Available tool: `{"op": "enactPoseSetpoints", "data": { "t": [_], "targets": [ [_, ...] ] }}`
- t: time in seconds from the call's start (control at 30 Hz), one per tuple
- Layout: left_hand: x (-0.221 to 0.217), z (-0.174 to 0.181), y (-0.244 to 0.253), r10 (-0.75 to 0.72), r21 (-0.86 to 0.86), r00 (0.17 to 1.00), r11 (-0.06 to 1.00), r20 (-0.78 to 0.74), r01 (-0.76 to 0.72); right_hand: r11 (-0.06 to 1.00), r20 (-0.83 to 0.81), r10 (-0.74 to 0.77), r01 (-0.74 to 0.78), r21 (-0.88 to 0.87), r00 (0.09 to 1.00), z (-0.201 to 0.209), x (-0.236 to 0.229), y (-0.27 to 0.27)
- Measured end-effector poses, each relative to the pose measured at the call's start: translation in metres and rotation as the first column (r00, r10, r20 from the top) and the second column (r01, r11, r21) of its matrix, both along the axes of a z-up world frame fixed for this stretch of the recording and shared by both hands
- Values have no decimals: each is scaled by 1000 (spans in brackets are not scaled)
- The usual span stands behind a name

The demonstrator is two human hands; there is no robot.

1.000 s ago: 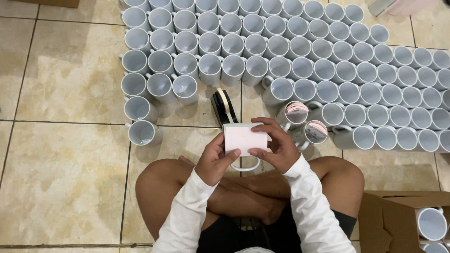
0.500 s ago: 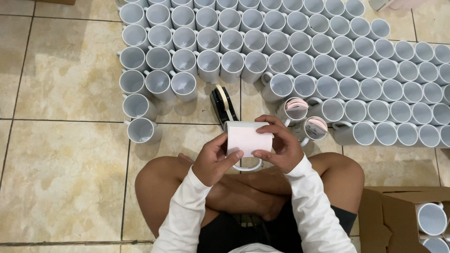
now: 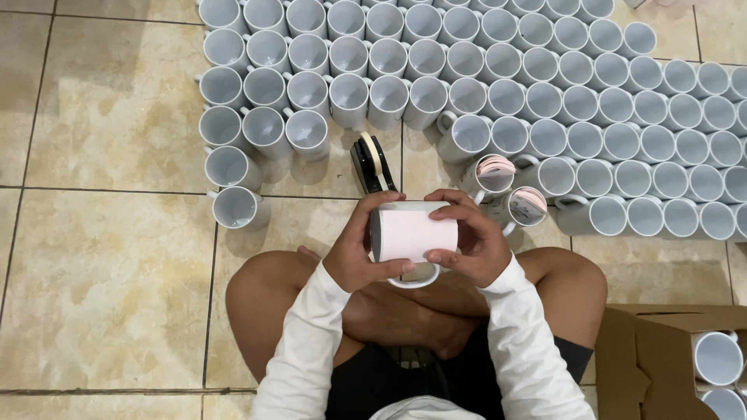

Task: The person sits on the floor and wraps pink paper labels around white mugs, securing them with a stapler. They then place the labeled mugs into a cardboard box with dividers. The process is repeated for several mugs.

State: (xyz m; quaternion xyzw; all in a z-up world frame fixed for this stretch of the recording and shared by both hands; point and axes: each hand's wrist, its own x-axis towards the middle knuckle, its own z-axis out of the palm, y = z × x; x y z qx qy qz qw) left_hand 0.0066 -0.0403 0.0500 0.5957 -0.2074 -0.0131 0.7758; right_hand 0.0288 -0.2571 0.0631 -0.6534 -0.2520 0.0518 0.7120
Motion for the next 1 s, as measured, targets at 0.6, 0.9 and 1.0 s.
{"op": "enactPoseSetpoints", "data": {
  "t": [0.6,0.9,1.0],
  "targets": [
    [2,-2,3,8,-36,994,999,112,-4,999,-15,43,-43,-25,999,4,2,4],
    [3,-2,4,-4,-28,996,1000,93,7,1000,16,21,-21,-3,1000,-1,2,3],
    [3,-3,4,-4,-31,996,1000,86,6,1000,38,23,-23,4,999,-2,3,3]
  ]
}}
